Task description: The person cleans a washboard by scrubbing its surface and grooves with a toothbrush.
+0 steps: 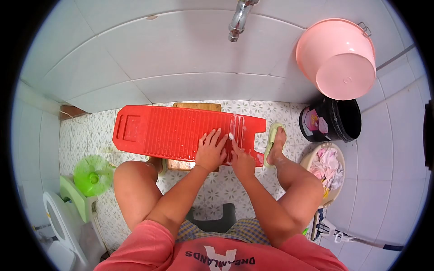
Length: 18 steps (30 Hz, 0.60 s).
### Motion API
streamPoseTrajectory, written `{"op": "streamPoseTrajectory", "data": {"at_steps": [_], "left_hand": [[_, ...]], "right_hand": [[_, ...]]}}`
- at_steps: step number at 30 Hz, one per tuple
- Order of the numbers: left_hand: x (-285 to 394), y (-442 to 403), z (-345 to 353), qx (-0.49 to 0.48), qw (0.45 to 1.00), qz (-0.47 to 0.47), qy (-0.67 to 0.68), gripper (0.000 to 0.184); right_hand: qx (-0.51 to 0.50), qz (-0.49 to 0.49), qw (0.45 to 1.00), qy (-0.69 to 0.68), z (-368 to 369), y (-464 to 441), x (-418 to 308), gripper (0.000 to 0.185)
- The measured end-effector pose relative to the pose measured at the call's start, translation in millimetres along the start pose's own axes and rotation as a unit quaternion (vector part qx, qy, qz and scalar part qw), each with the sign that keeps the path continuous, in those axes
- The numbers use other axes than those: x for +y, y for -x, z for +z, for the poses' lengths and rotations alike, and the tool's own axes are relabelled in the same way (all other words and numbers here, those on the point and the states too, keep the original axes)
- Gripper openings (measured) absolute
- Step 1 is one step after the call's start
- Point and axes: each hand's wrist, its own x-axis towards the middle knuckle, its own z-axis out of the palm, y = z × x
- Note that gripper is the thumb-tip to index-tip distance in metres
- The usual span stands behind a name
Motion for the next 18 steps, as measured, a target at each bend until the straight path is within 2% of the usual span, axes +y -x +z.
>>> {"op": "streamPoseTrajectory", "data": {"at_steps": [4, 7, 9, 13, 15, 18], "left_hand": [[-0.5, -0.6, -1.0, 0.001, 1.0, 0.002, -0.002, 0.05], [0.0, -0.3, -0.6, 0.0, 1.0, 0.001, -0.002, 0.05], [-0.9, 0.1, -0.2, -0.003, 1.0, -0.001, -0.004, 0.051], [-1.0, -0.8, 0.2, -0.008, 1.0, -0.002, -0.003, 0.051], [-0.9, -0.5, -0.5, -0.007, 1.0, -0.002, -0.003, 0.051], [-0.6, 0.0, -1.0, -0.007, 1.0, -0.002, 0.002, 0.051]], "right_hand": [[-0.018, 0.012, 0.999, -0.044, -0.6, 8.4, 0.4, 0.044], [0.015, 0.001, 0.998, -0.055, 4.0, 0.8, 3.1, 0.043], [-0.057, 0.027, 0.997, -0.039, 0.1, -14.5, 1.6, 0.045], [-0.095, 0.056, 0.994, -0.018, -11.4, -46.0, -8.3, 0.044], [-0.019, 0.033, 0.998, -0.052, -7.1, -54.5, -7.4, 0.041], [-0.002, 0.025, 0.999, -0.045, 0.2, -56.3, -4.3, 0.041]]}}
